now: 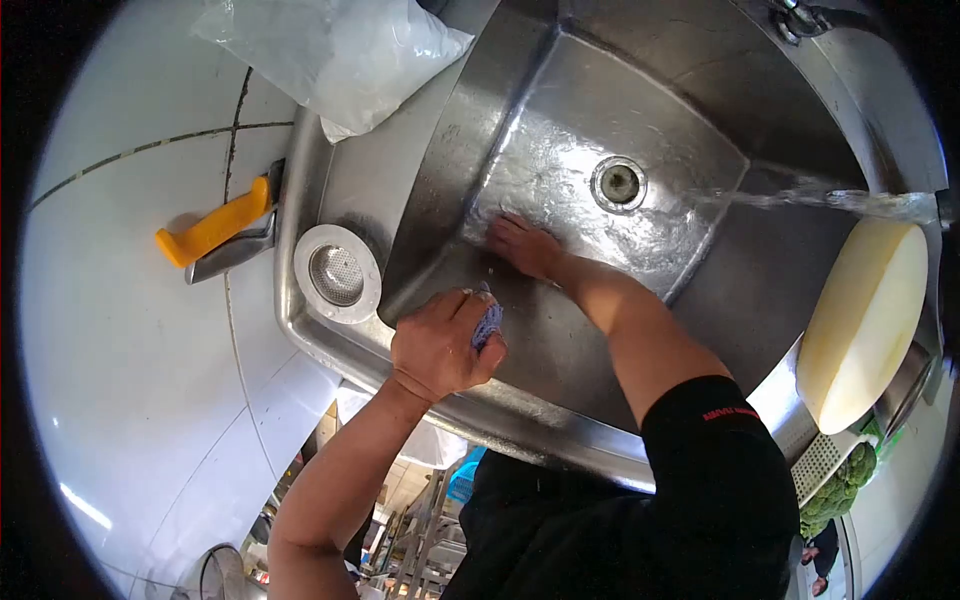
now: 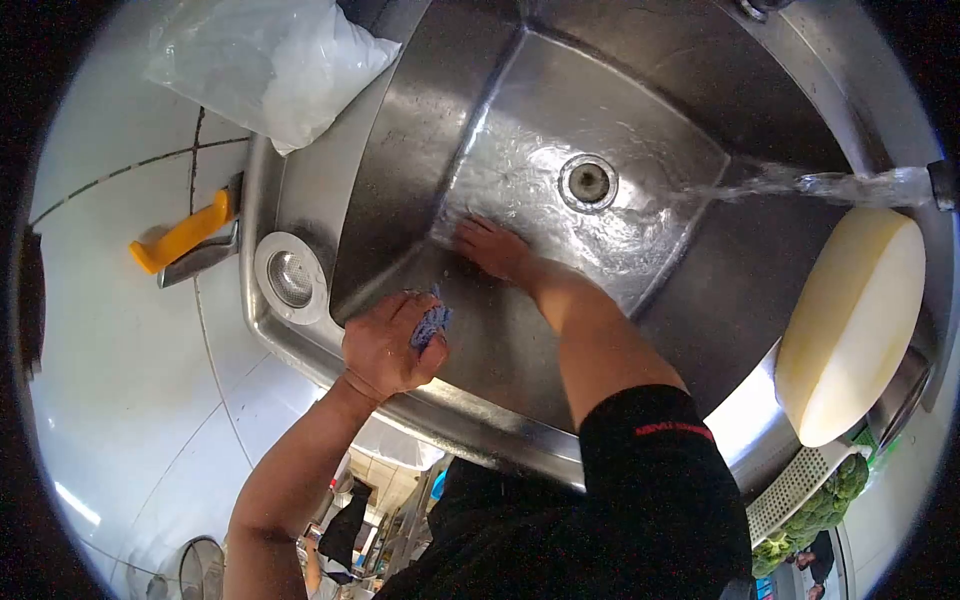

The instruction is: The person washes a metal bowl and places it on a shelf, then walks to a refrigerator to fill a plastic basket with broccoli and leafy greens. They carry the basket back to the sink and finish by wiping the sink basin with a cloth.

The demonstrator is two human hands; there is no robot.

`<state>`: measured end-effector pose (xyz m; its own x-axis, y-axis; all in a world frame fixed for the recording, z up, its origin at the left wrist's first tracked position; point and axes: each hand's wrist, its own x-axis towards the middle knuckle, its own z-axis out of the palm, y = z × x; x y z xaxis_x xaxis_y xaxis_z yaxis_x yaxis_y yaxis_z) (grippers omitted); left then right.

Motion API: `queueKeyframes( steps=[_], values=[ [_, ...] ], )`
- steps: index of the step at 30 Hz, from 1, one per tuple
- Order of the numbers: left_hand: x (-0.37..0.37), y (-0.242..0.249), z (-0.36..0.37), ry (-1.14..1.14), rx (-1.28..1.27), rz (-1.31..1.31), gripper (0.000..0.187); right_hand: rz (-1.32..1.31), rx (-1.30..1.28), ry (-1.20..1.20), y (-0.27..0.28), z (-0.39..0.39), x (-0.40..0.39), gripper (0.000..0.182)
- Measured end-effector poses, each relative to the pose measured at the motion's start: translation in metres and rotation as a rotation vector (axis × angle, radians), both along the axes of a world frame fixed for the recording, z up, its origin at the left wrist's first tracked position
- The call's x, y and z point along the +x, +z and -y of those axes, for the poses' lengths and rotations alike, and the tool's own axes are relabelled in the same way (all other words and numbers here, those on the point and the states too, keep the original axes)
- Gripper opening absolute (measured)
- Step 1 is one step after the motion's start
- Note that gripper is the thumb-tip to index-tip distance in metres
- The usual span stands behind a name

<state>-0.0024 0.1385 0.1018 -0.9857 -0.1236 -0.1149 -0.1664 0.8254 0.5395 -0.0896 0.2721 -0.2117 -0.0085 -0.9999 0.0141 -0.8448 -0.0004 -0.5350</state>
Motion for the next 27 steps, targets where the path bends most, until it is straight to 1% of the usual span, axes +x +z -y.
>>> queueKeyframes(
  steps=[2,3,4,6,8,9,10,12,14,15,16,17,18,20,21,23,24,26,27],
  values=[
    [-0.001,0.005,0.0,0.026,0.013,0.095,0.036,0.034,0.023,-0.007,0.011,-0.043,-0.018,0.046],
    [0.0,0.005,-0.001,0.028,0.021,0.087,0.036,0.074,0.042,-0.026,0.02,-0.063,-0.027,0.049],
    [0.0,0.005,-0.001,0.026,0.014,0.089,0.037,0.062,0.048,-0.026,0.026,-0.079,-0.036,0.049],
    [-0.001,0.004,-0.001,0.027,0.008,0.083,0.037,-0.011,0.249,-0.258,0.034,-0.104,-0.053,0.054],
    [0.002,0.001,-0.002,0.029,-0.012,0.047,0.037,-0.296,0.333,-0.381,0.035,-0.116,-0.072,0.053],
    [0.003,0.0,-0.003,0.031,-0.009,0.045,0.037,-0.166,0.285,-0.538,0.041,-0.118,-0.079,0.056],
    [0.003,0.0,-0.003,0.033,-0.011,0.06,0.037,-0.157,0.284,-0.649,0.047,-0.118,-0.084,0.057],
    [0.003,0.0,-0.002,0.031,-0.015,0.069,0.037,-0.142,0.188,-0.848,0.052,-0.104,-0.083,0.053],
    [0.004,0.0,-0.002,0.024,-0.031,0.073,0.037,-0.137,0.01,-0.838,0.045,-0.084,-0.073,0.051],
    [0.004,0.0,-0.003,0.02,-0.033,0.072,0.037,-0.051,-0.001,-0.761,0.052,-0.069,-0.068,0.046],
    [0.004,-0.001,-0.003,0.021,-0.025,0.055,0.037,0.029,-0.022,-0.691,0.052,-0.053,-0.054,0.047],
    [0.003,-0.001,-0.002,0.02,-0.019,0.039,0.036,-0.046,0.026,-0.545,0.046,-0.041,-0.038,0.047],
    [0.004,-0.001,-0.002,0.014,-0.029,0.041,0.036,-0.091,0.0,-0.398,0.041,-0.031,-0.024,0.048],
    [0.004,0.001,-0.003,0.027,-0.039,0.08,0.037,0.005,0.011,-0.176,0.033,-0.021,-0.006,0.047],
    [0.002,0.001,-0.001,0.028,-0.054,0.082,0.037,0.008,-0.004,-0.175,0.027,-0.017,-0.009,0.047],
    [0.001,0.002,-0.001,0.009,-0.04,0.006,0.037,-0.012,0.046,-0.128,0.015,-0.031,-0.022,0.046],
    [0.001,0.003,0.0,0.013,-0.038,0.01,0.037,0.049,0.146,-0.113,0.032,-0.035,-0.039,0.046],
    [0.001,0.004,-0.001,0.023,-0.029,0.058,0.036,-0.056,0.333,-0.256,0.03,-0.053,-0.062,0.049],
    [0.002,0.002,-0.002,0.026,-0.02,0.051,0.036,-0.094,0.314,-0.319,0.029,-0.066,-0.076,0.05]
  ],
)
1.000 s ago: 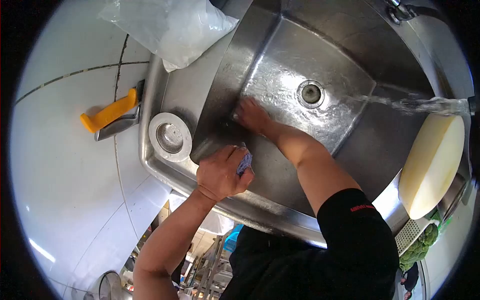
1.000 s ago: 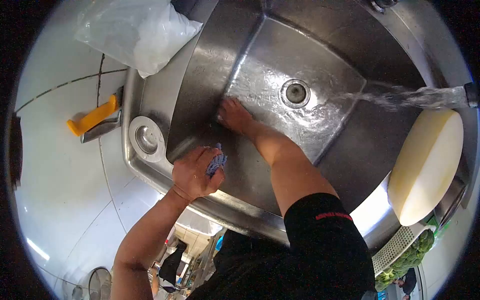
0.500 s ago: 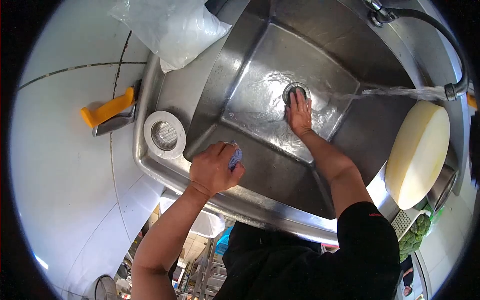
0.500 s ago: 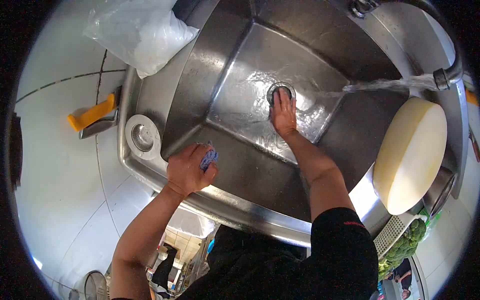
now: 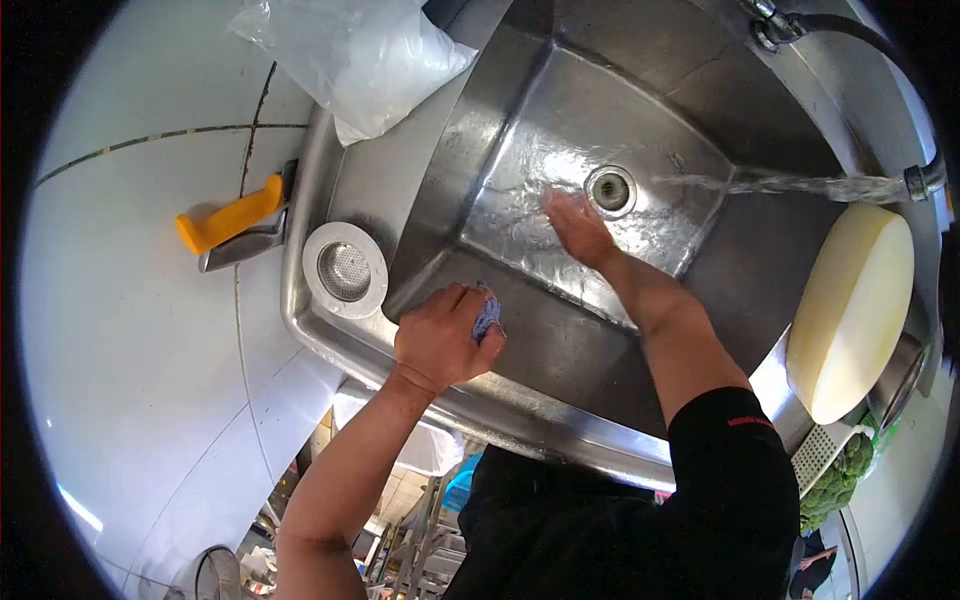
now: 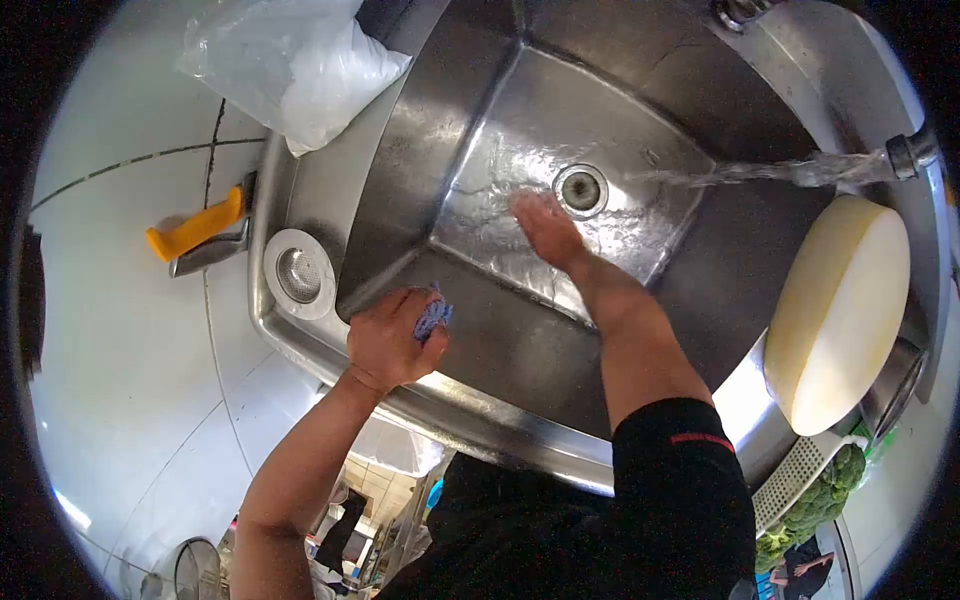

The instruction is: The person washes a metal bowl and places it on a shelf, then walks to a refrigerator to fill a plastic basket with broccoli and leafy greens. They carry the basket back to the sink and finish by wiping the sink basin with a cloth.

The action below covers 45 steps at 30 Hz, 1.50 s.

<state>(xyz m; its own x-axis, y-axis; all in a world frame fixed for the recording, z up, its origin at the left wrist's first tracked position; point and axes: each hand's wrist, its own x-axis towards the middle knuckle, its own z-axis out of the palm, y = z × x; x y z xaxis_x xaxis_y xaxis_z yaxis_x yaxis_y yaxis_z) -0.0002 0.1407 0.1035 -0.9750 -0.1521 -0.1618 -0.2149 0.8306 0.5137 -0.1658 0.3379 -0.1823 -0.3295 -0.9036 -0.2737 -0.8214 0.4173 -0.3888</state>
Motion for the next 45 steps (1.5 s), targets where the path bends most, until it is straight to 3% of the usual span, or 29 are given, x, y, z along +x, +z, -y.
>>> queueKeyframes(
  steps=[5,7,10,11,15,17,19,22,24,31,33,36,37,39,45],
  values=[
    [0.002,-0.004,0.0,0.026,-0.007,0.003,0.036,-0.15,0.081,-0.223,0.036,-0.045,-0.035,0.054],
    [0.0,-0.002,0.0,0.027,-0.004,-0.004,0.036,-0.124,-0.04,-0.282,0.041,-0.056,-0.025,0.056],
    [0.0,0.001,0.0,0.026,-0.007,-0.005,0.035,-0.118,-0.102,0.128,0.008,-0.07,0.014,0.051],
    [-0.001,0.001,-0.001,0.029,-0.007,-0.01,0.035,0.047,-0.164,0.212,0.03,-0.068,0.017,0.054],
    [-0.003,0.002,0.001,0.006,-0.049,0.001,0.035,-0.01,-0.114,0.411,0.007,-0.063,0.006,0.055],
    [-0.001,0.001,-0.001,0.022,-0.024,-0.007,0.035,-0.243,0.066,0.262,0.0,-0.048,-0.017,0.055],
    [-0.001,0.003,-0.001,0.024,-0.006,0.025,0.035,-0.179,0.135,0.039,0.007,-0.038,-0.054,0.056],
    [-0.003,0.001,-0.001,0.03,0.005,0.035,0.035,-0.273,0.142,-0.058,0.021,-0.034,-0.101,0.056],
    [-0.001,0.0,0.0,0.042,0.008,0.031,0.035,-0.246,-0.133,-0.408,0.025,-0.027,-0.13,0.051],
    [-0.001,0.001,0.0,0.04,-0.002,0.01,0.036,-0.161,-0.353,-0.378,0.047,0.076,-0.211,0.04],
    [-0.003,-0.001,0.002,0.034,-0.026,0.003,0.036,0.016,-0.224,-0.591,0.044,0.109,-0.223,0.042],
    [-0.002,0.001,0.002,0.059,0.016,0.019,0.036,-0.079,-0.093,-0.407,0.002,0.114,-0.203,0.049],
    [-0.003,0.003,0.002,0.061,0.02,0.042,0.036,-0.066,-0.089,-0.401,-0.012,0.108,-0.186,0.049],
    [-0.003,0.003,0.003,0.064,0.029,0.049,0.036,-0.313,-0.203,-0.316,-0.022,0.082,-0.156,0.052],
    [-0.001,0.0,0.003,0.057,0.033,0.035,0.037,-0.115,-0.217,-0.303,0.021,-0.043,-0.084,0.041]
  ],
)
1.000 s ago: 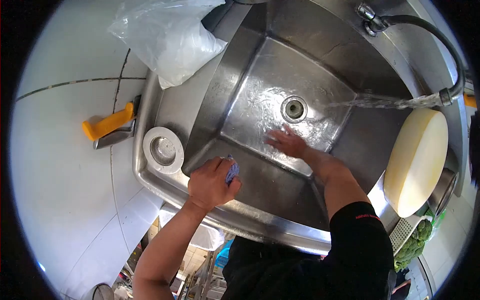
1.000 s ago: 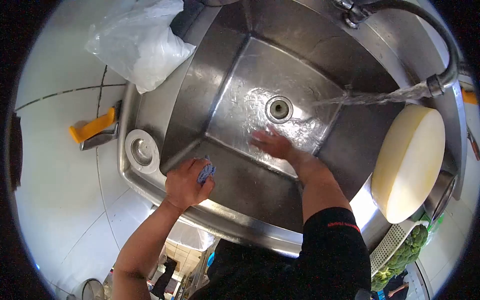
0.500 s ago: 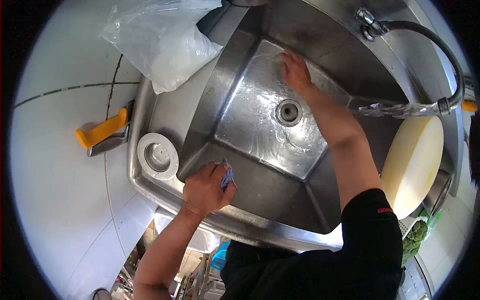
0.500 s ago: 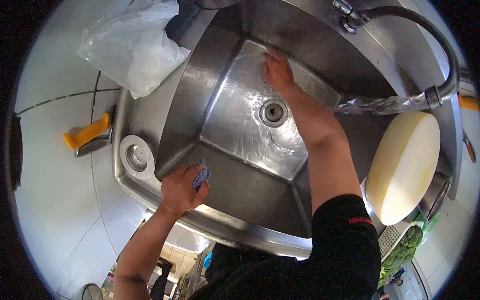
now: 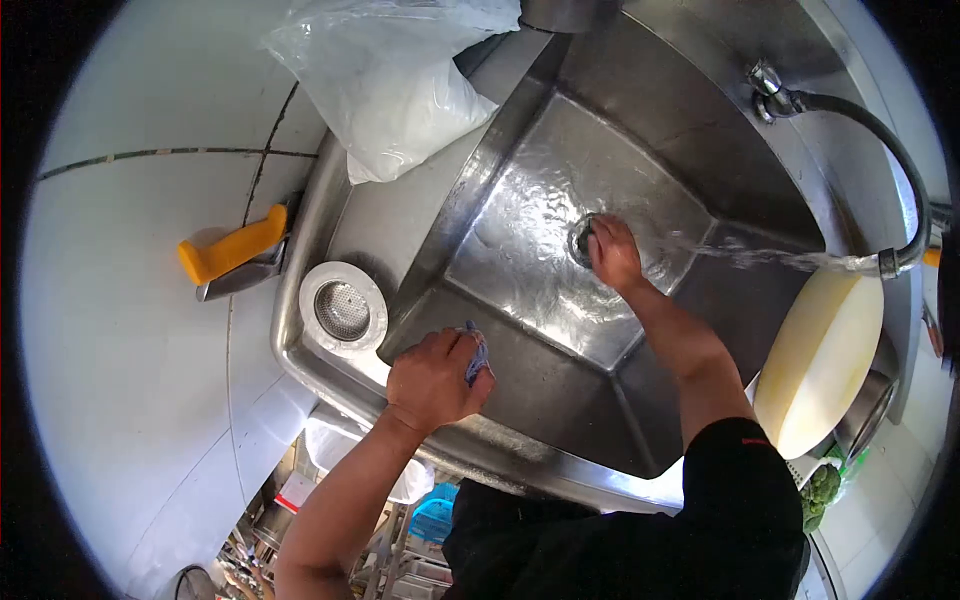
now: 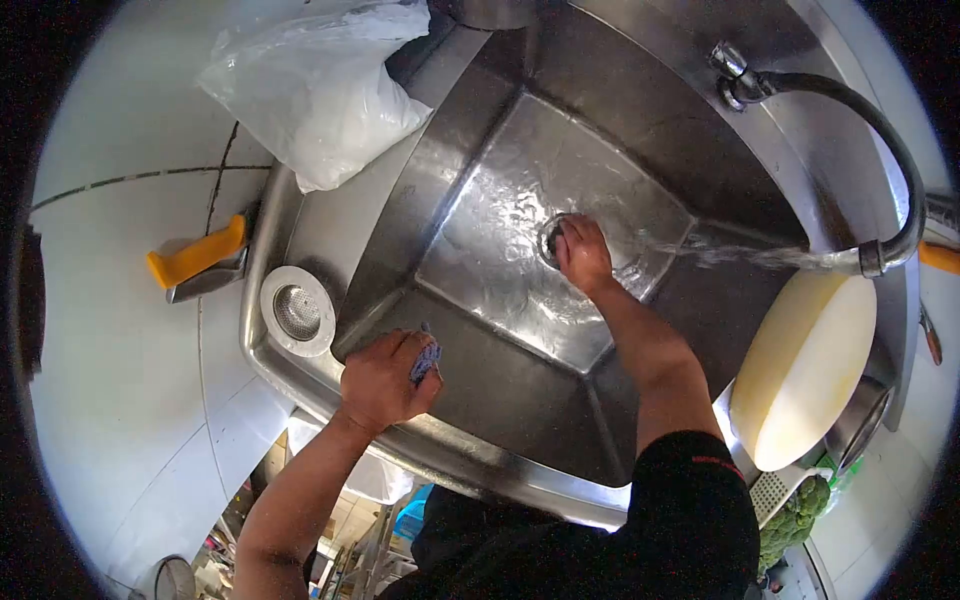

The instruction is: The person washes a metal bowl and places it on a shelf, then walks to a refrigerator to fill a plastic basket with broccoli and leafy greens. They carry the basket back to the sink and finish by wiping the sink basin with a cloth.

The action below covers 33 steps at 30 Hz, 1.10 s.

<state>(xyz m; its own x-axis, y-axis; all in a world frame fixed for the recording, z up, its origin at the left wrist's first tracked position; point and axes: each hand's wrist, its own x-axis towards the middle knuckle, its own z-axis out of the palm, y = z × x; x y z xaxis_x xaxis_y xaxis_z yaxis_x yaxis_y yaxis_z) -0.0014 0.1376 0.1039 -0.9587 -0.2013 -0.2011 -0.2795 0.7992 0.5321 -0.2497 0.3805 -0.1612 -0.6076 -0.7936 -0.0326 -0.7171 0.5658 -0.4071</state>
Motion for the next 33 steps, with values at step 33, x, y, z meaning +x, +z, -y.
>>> queueKeyframes(
  steps=[33],
  values=[
    [0.0,-0.002,-0.004,0.0,-0.033,-0.026,0.035,-0.163,0.031,0.036,-0.026,0.014,-0.056,0.044]
  ],
)
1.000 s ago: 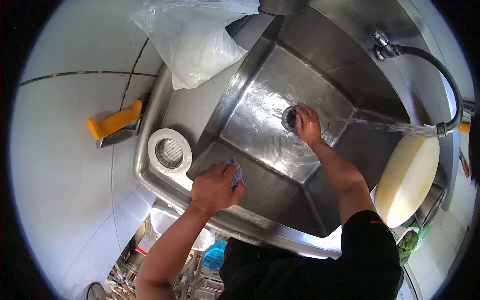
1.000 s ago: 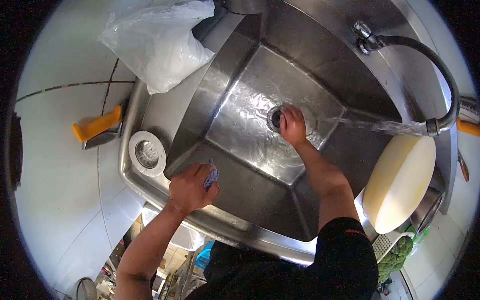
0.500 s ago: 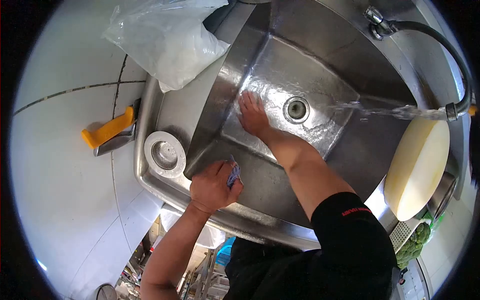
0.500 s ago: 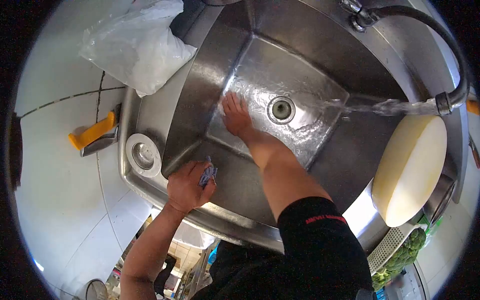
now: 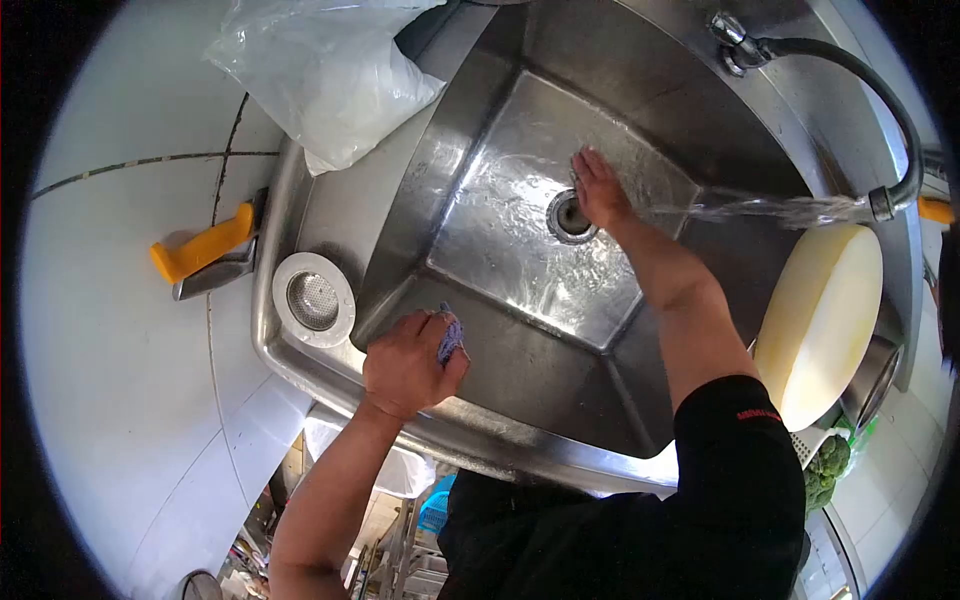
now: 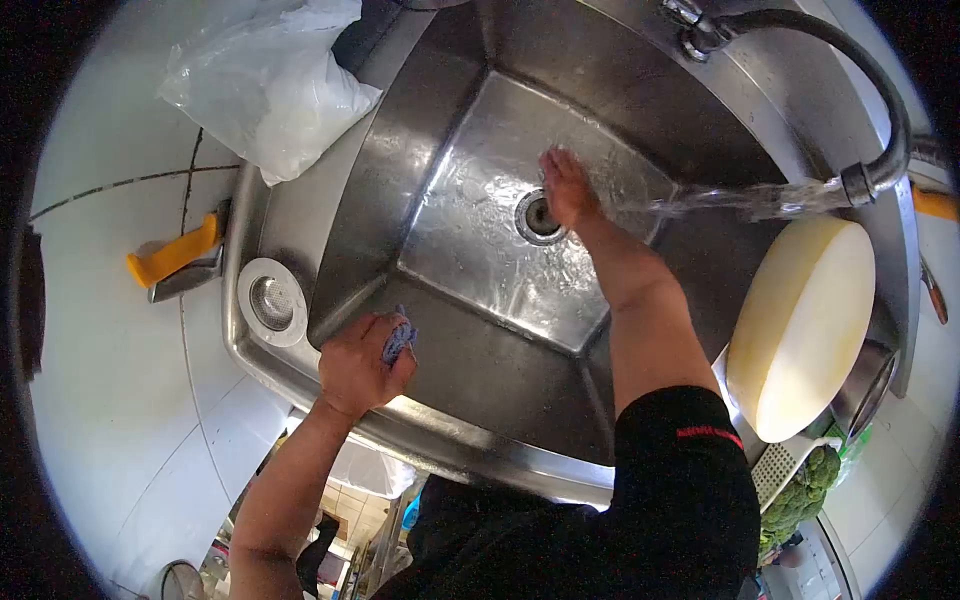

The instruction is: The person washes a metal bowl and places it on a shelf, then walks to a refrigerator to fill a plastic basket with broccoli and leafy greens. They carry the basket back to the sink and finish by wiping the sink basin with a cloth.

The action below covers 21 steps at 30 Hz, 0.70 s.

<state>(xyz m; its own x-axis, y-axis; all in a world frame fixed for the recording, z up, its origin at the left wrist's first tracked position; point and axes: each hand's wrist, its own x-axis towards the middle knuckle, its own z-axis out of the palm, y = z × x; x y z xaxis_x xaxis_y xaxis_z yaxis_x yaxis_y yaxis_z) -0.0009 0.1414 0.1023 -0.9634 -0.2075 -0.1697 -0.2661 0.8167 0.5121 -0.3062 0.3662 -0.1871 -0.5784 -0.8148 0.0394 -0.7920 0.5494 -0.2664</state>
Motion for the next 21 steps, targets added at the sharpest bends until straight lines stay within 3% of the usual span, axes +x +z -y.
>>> queueKeyframes(
  steps=[1,2,4,6,7,10,15,17,18,21],
  values=[
    [0.001,-0.002,0.0,-0.004,-0.008,-0.014,0.035,-0.006,-0.003,-0.002,-0.02,-0.003,0.011,0.044],
    [0.001,-0.003,0.001,-0.006,-0.016,-0.029,0.035,0.491,-0.32,-0.167,-0.059,-0.01,0.026,0.039],
    [0.001,0.001,0.0,-0.004,-0.023,-0.004,0.036,0.988,-0.631,-0.336,-0.053,-0.022,0.046,0.035],
    [0.0,0.001,0.0,0.001,-0.029,0.02,0.037,0.309,-0.18,-0.029,0.017,-0.026,0.059,0.023],
    [0.0,0.0,0.0,-0.003,-0.041,-0.005,0.037,0.307,-0.178,-0.027,0.025,-0.026,0.054,0.023],
    [0.001,-0.001,-0.001,0.001,-0.037,-0.007,0.037,0.202,-0.195,-0.482,0.019,-0.027,0.033,0.02],
    [0.001,0.0,0.0,0.009,-0.017,0.031,0.037,-0.065,-0.197,-0.534,-0.005,-0.003,-0.04,0.044],
    [0.002,-0.001,-0.001,0.033,0.009,-0.017,0.034,-0.031,0.063,-0.434,-0.005,0.007,-0.038,0.052],
    [0.002,0.0,-0.001,0.031,0.01,-0.014,0.034,-0.029,0.064,-0.435,-0.012,0.004,-0.027,0.052],
    [-0.001,0.0,-0.001,0.037,-0.006,0.002,0.034,0.024,-0.201,-0.332,-0.018,0.003,0.039,0.05]
  ],
)
